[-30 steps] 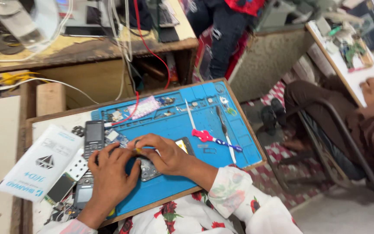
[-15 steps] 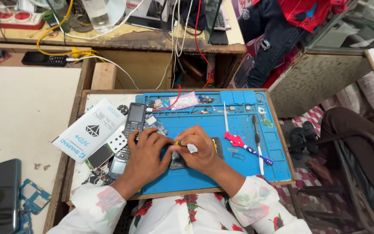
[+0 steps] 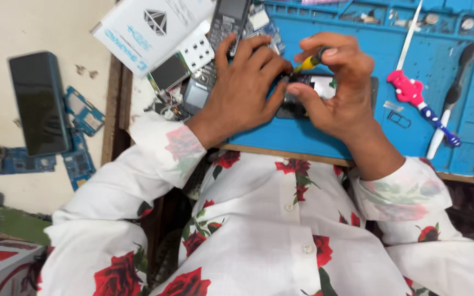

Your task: The person uses a yellow screwdriver to remove screws from the back of a mobile phone, then lifts the back cover to expose the battery and internal components. The person continues to unscrew and adjust parts inside the phone while another person stands nearby.

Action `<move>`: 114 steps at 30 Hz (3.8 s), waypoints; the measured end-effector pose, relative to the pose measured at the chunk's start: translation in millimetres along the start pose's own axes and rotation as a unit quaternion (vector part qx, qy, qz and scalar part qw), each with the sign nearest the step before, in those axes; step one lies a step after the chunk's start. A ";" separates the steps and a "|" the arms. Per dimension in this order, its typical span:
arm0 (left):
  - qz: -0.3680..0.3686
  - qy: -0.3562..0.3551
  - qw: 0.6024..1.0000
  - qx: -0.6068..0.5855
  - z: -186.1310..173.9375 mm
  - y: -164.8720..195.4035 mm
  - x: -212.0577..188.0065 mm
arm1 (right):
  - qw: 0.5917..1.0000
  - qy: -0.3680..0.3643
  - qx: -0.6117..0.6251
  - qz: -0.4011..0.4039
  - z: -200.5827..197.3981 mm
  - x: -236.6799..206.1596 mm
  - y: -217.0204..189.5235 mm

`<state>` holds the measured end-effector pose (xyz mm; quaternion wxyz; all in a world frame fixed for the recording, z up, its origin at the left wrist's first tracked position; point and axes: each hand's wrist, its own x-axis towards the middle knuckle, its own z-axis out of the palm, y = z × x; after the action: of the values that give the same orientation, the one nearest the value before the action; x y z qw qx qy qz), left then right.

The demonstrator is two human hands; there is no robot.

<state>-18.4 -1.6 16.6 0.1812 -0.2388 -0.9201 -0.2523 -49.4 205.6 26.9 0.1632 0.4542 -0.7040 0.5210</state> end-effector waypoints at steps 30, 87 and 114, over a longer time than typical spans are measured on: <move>0.052 0.105 0.993 -0.033 -11.3 1.7 25.8 | 0.959 0.217 0.150 0.106 -2.0 -14.4 30.9; -0.046 -0.091 0.994 0.024 -13.9 -19.9 38.5 | 0.997 0.023 0.039 0.066 -6.2 20.8 -2.1; -0.010 -0.105 0.994 -0.008 -13.9 -20.8 35.5 | 0.992 -0.010 0.070 0.108 -22.6 26.8 -4.3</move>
<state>-55.5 -12.7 36.1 0.0791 -0.2566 -0.9341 -0.2354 -65.7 212.7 57.4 0.0669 0.3907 -0.7124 0.5791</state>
